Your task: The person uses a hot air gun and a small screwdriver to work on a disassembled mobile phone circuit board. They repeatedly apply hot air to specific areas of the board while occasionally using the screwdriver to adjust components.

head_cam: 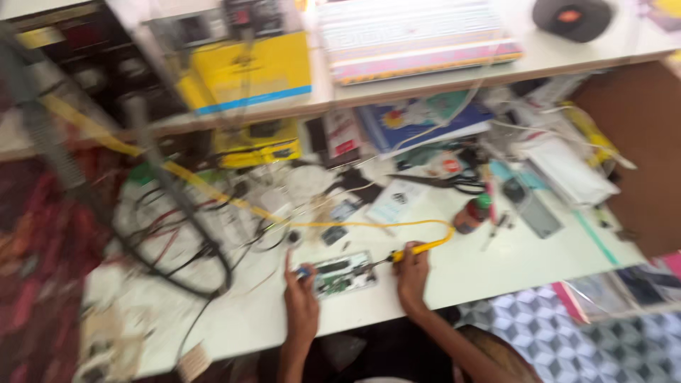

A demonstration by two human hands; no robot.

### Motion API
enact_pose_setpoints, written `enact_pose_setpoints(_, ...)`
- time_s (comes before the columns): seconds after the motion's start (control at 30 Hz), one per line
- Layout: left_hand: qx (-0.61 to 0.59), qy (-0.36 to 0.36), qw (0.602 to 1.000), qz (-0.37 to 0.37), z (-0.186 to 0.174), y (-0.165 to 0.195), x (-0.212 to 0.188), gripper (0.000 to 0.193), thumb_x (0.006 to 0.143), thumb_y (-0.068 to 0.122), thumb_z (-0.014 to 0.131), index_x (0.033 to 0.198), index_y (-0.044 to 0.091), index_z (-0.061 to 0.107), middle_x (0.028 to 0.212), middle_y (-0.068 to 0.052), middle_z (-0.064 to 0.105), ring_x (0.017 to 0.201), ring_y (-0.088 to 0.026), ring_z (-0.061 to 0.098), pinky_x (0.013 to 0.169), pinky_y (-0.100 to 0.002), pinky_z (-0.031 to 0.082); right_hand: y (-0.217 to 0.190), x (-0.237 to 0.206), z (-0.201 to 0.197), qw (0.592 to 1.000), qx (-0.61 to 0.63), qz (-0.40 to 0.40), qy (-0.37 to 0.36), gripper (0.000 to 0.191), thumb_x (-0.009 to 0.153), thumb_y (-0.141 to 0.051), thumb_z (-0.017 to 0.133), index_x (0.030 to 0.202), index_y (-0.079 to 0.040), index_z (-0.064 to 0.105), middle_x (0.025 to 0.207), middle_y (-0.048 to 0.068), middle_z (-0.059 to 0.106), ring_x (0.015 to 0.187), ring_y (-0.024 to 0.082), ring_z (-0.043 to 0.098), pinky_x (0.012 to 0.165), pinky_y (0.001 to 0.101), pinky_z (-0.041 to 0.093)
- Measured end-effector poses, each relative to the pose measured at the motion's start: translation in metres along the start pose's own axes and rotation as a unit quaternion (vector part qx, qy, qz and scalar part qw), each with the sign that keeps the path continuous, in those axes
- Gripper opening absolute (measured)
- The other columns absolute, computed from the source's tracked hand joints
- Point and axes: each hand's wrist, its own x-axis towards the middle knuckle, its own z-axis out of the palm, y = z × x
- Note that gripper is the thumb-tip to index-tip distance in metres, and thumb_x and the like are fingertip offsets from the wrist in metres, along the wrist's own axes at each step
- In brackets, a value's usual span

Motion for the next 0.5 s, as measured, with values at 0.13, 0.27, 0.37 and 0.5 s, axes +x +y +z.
enact_pose_setpoints(0.13,-0.084,0.014,0.995,0.050,0.002,-0.013,-0.012,0.062,0.109,0.017,0.042,0.163,0.002,0.015,0.108,-0.012,0.065,0.092,-0.018,0.064,0.084,-0.028,0.051,0.014,0.002,-0.014,0.959,-0.256,-0.101,0.071,0.024,0.111,-0.030,0.053,0.101,-0.008,0.054,0.071,0.003,0.054,0.062,0.012,0.049,0.055,0.0277,0.044)
enact_pose_setpoints(0.27,-0.037,0.015,0.998,0.038,-0.009,-0.011,-0.018,0.060,0.113,0.024,0.045,0.163,0.004,0.021,0.110,-0.013,0.064,0.084,-0.015,0.058,0.073,-0.028,0.048,0.026,-0.010,-0.018,1.000,0.013,-0.017,0.011,0.020,0.111,-0.029,0.047,0.103,-0.011,0.049,0.071,0.000,0.048,0.057,0.009,0.044,0.049,0.0263,0.040)
enact_pose_setpoints(0.37,0.003,0.004,0.994,-0.107,-0.007,-0.001,-0.007,0.064,0.106,0.025,0.047,0.165,0.011,0.027,0.084,-0.015,0.059,0.064,-0.018,0.044,0.058,-0.032,0.039,0.016,-0.010,-0.017,1.000,-0.009,-0.025,0.013,0.021,0.111,-0.027,0.049,0.101,-0.009,0.048,0.071,-0.001,0.047,0.059,0.007,0.047,0.051,0.0243,0.043)
enact_pose_setpoints(0.5,-0.028,0.017,0.999,-0.005,0.001,0.011,0.000,0.059,0.104,0.012,0.047,0.158,0.005,0.024,0.099,-0.009,0.067,0.076,-0.012,0.059,0.066,-0.024,0.046,0.008,-0.002,-0.012,0.999,0.039,0.007,0.016,0.021,0.107,-0.027,0.047,0.105,-0.006,0.047,0.066,0.000,0.048,0.051,0.009,0.045,0.046,0.0255,0.040)
